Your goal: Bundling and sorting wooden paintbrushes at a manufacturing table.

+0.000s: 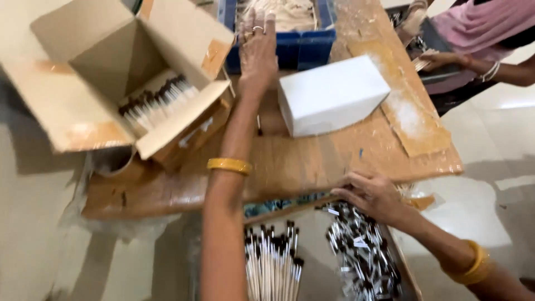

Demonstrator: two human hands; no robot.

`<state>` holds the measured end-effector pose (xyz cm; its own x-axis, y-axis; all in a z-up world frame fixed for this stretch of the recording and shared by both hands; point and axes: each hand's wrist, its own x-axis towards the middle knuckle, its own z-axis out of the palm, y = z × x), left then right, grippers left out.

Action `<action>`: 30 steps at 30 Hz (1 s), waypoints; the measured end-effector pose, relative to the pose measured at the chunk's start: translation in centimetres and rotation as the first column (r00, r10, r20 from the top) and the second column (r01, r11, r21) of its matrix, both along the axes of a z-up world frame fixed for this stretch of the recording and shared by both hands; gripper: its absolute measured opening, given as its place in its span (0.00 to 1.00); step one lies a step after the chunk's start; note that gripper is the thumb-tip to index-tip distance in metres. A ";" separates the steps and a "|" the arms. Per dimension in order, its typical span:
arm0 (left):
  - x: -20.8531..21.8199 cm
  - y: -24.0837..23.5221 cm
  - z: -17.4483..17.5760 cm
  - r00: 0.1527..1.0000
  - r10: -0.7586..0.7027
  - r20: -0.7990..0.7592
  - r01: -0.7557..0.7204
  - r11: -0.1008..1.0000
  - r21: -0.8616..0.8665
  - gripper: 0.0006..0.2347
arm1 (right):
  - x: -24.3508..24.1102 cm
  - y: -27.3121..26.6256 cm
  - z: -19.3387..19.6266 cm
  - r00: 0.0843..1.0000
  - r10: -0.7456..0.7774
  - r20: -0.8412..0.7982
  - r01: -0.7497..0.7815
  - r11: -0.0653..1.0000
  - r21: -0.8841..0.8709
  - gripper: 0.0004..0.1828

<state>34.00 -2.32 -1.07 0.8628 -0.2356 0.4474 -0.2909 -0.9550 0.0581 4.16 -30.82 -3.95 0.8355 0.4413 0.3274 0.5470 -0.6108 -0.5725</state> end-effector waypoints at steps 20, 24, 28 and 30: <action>1.5 2.7 -6.2 0.870 -0.094 0.484 0.078 0.996 0.053 0.05 | 51.1 18.3 -0.1 0.737 0.318 0.597 0.139 0.793 -0.594 0.49; 1.0 2.6 -4.8 0.880 -0.101 0.463 0.098 0.995 0.031 0.04 | 49.1 19.9 2.6 0.690 0.249 0.679 0.346 0.711 -0.613 0.39; 1.3 2.8 -5.7 0.872 -0.101 0.480 0.124 0.992 -0.017 0.04 | 47.4 16.3 3.9 0.973 -0.169 0.160 0.214 0.379 -0.900 0.07; 1.5 2.9 -6.2 0.869 -0.105 0.483 0.125 0.992 -0.009 0.04 | 46.6 14.5 4.2 0.974 -0.179 0.141 0.200 0.379 -0.903 0.15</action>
